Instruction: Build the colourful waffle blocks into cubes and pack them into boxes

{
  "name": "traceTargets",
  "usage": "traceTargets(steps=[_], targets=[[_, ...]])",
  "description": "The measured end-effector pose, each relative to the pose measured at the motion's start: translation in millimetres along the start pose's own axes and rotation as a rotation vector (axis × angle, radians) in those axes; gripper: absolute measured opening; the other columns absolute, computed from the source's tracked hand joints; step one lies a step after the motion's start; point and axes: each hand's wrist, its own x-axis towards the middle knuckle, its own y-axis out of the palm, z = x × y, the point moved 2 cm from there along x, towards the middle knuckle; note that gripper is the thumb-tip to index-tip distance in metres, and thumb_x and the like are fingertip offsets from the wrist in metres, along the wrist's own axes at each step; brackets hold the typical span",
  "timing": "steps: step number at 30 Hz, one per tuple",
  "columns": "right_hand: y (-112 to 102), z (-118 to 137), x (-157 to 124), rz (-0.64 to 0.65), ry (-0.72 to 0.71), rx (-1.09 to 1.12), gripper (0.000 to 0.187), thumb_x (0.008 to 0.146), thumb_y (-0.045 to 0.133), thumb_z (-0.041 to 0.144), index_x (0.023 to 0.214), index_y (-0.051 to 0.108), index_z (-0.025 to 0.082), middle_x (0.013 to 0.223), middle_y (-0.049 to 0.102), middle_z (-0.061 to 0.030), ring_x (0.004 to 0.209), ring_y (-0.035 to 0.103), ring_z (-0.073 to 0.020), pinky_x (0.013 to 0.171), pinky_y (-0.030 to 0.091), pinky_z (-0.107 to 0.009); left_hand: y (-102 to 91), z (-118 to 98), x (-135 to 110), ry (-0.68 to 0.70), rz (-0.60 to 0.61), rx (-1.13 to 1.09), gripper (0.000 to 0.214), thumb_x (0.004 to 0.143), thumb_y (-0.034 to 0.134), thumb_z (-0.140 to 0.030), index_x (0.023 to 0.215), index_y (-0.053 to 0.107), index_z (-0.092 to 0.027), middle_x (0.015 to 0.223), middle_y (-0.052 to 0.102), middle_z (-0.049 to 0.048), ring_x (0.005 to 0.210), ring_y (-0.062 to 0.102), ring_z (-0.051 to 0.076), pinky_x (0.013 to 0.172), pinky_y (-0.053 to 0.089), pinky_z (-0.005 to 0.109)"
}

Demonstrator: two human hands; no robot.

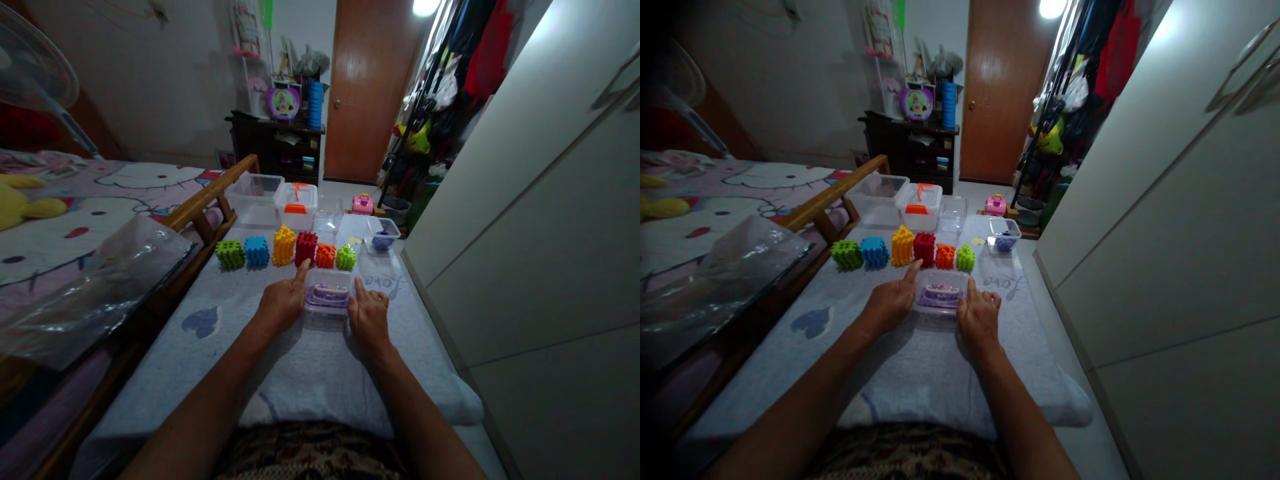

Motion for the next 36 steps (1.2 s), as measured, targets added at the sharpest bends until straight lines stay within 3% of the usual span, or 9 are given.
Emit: traceTargets(steps=[5, 9, 14, 17, 19, 22, 24, 31, 36], targets=[[-1, 1, -1, 0.032, 0.009, 0.014, 0.05, 0.096, 0.033, 0.024, 0.14, 0.046, 0.004, 0.112, 0.068, -0.0213, 0.092, 0.058, -0.0283, 0.093, 0.034, -0.049, 4.1, 3, 0, 0.007, -0.015, -0.024, 0.061, 0.095, 0.033, -0.024, 0.155, 0.024, -0.013, 0.088, 0.073, 0.0105, 0.077, 0.067, 0.023, 0.071, 0.044, 0.028], [-3, -5, -1, 0.034, 0.05, 0.151, 0.053, 0.098, 0.032, 0.034, 0.142, 0.043, 0.008, 0.114, 0.067, -0.0213, 0.094, 0.061, -0.0294, 0.091, 0.04, -0.049, 5.1, 2, -3, -0.025, -0.072, -0.185, 0.058, 0.099, 0.028, -0.03, 0.153, 0.028, -0.012, 0.095, 0.073, 0.0136, 0.074, 0.067, 0.023, 0.07, 0.045, 0.03], [-6, -27, 9, 0.135, 0.339, 0.619, 0.06, 0.095, 0.037, 0.049, 0.141, 0.04, 0.012, 0.08, 0.064, -0.0039, 0.071, 0.063, -0.0206, 0.068, 0.05, -0.034, 5.2, 2, -8, -0.075, -0.128, -0.426, 0.057, 0.099, 0.028, -0.036, 0.15, 0.03, -0.012, 0.092, 0.071, 0.0103, 0.077, 0.067, 0.022, 0.075, 0.046, 0.03], [-7, -33, 18, 0.175, 0.512, 0.859, 0.056, 0.092, 0.038, 0.049, 0.136, 0.042, 0.015, 0.067, 0.054, 0.0051, 0.05, 0.053, -0.0139, 0.048, 0.045, -0.026, 5.3, 2, -10, -0.099, -0.147, -0.509, 0.057, 0.098, 0.029, -0.039, 0.149, 0.032, -0.014, 0.083, 0.069, 0.0059, 0.073, 0.065, 0.021, 0.073, 0.045, 0.029], [-7, -31, 22, 0.228, 0.545, 0.919, 0.049, 0.091, 0.041, 0.047, 0.129, 0.045, 0.018, 0.06, 0.05, 0.0083, 0.044, 0.048, -0.0125, 0.041, 0.04, -0.023, 5.5, 1, -10, -0.101, -0.152, -0.516, 0.056, 0.098, 0.029, -0.039, 0.148, 0.034, -0.014, 0.08, 0.067, 0.0048, 0.071, 0.064, 0.021, 0.072, 0.044, 0.028], [-7, -22, 25, 0.321, 0.473, 0.876, 0.03, 0.089, 0.044, 0.044, 0.103, 0.056, 0.02, 0.055, 0.049, 0.0085, 0.041, 0.047, -0.0118, 0.038, 0.037, -0.022, 6.1, -1, -9, -0.095, -0.152, -0.514, 0.055, 0.098, 0.028, -0.039, 0.147, 0.036, -0.014, 0.08, 0.066, 0.0048, 0.072, 0.064, 0.021, 0.073, 0.043, 0.029], [-7, -17, 25, 0.343, 0.428, 0.856, 0.025, 0.089, 0.045, 0.045, 0.087, 0.054, 0.022, 0.057, 0.052, 0.0073, 0.041, 0.049, -0.0109, 0.037, 0.037, -0.022, 6.9, -1, -9, -0.089, -0.152, -0.525, 0.055, 0.098, 0.028, -0.039, 0.147, 0.038, -0.014, 0.081, 0.066, 0.0054, 0.074, 0.064, 0.022, 0.074, 0.044, 0.03], [-4, -28, 20, 0.271, 0.617, 1.165, 0.036, 0.076, 0.065, 0.051, 0.09, 0.047, 0.023, 0.056, 0.057, 0.0086, 0.04, 0.054, -0.0101, 0.035, 0.043, -0.019, 14.0, 1, -9, -0.056, -0.152, -0.806, 0.053, 0.098, 0.034, -0.044, 0.144, 0.039, -0.018, 0.074, 0.054, -0.0016, 0.071, 0.057, 0.018, 0.074, 0.045, 0.03], [-15, -48, 14, 0.178, 0.701, 1.308, 0.043, 0.066, 0.076, 0.045, 0.087, 0.045, 0.023, 0.054, 0.057, 0.01, 0.038, 0.054, -0.0093, 0.034, 0.046, -0.018, 27.2, -4, -5, 0.038, -0.094, -1.074, 0.05, 0.097, 0.04, -0.043, 0.142, 0.036, -0.021, 0.09, 0.057, -0.0004, 0.086, 0.058, 0.016, 0.086, 0.046, 0.031]])
